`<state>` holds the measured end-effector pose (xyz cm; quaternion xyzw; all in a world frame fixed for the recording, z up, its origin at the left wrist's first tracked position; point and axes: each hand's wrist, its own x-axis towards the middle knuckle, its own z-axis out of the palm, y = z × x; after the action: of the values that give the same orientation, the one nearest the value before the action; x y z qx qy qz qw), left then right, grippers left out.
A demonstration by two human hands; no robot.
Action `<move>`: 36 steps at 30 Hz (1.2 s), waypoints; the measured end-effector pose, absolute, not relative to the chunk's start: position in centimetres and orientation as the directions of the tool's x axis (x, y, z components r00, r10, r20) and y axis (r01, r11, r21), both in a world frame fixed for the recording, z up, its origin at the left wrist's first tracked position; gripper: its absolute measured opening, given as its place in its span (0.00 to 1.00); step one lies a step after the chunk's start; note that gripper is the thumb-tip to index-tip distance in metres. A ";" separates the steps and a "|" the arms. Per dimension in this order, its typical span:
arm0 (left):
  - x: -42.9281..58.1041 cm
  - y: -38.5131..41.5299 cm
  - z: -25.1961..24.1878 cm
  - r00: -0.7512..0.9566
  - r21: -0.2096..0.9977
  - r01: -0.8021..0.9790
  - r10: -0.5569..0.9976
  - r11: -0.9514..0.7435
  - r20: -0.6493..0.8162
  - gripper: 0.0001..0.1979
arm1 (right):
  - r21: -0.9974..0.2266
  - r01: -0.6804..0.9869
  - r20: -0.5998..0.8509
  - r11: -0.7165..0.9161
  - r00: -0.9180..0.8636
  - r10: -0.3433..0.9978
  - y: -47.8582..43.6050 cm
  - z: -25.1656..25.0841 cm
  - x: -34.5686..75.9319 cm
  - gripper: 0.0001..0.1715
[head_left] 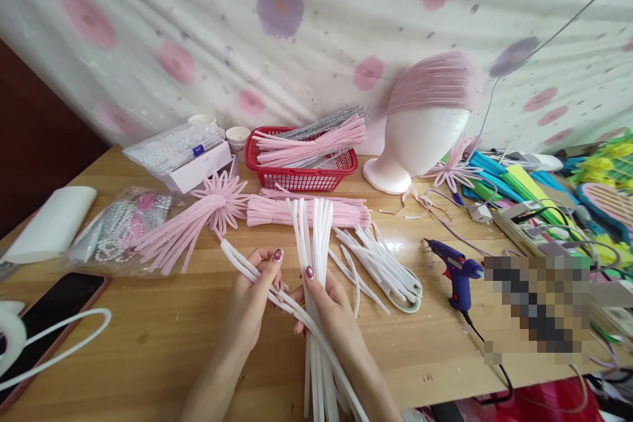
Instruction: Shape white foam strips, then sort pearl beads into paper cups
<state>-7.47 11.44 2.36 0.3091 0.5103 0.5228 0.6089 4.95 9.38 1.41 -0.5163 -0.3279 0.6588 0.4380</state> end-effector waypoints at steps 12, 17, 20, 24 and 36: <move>-7.1 11.2 2.8 -0.076 0.934 -0.251 0.957 0.255 -0.281 0.15 | -0.896 -0.229 -0.360 -0.380 -0.125 0.925 9.1 1.1 5.2 0.28; -7.0 11.1 2.9 -0.093 0.932 -0.263 0.955 0.248 -0.280 0.14 | -0.895 -0.232 -0.370 -0.382 -0.095 0.924 9.1 1.1 5.2 0.28; -7.0 11.1 2.7 -0.099 0.933 -0.246 0.951 0.261 -0.292 0.17 | -0.896 -0.239 -0.365 -0.376 -0.088 0.927 9.1 1.2 5.3 0.28; -7.0 11.1 2.4 -0.095 0.939 -0.211 0.950 0.272 -0.296 0.22 | -0.892 -0.228 -0.352 -0.390 -0.189 0.917 8.9 1.1 5.1 0.28; -7.2 10.7 1.2 -0.192 0.986 0.114 0.976 0.121 -0.098 0.19 | -0.917 -0.170 -0.313 -0.361 -0.258 0.914 8.4 0.8 4.9 0.28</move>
<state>-7.23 10.69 1.20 0.4530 0.6016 0.4840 0.4457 4.89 8.43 0.79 -0.4623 -0.4024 0.6833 0.3967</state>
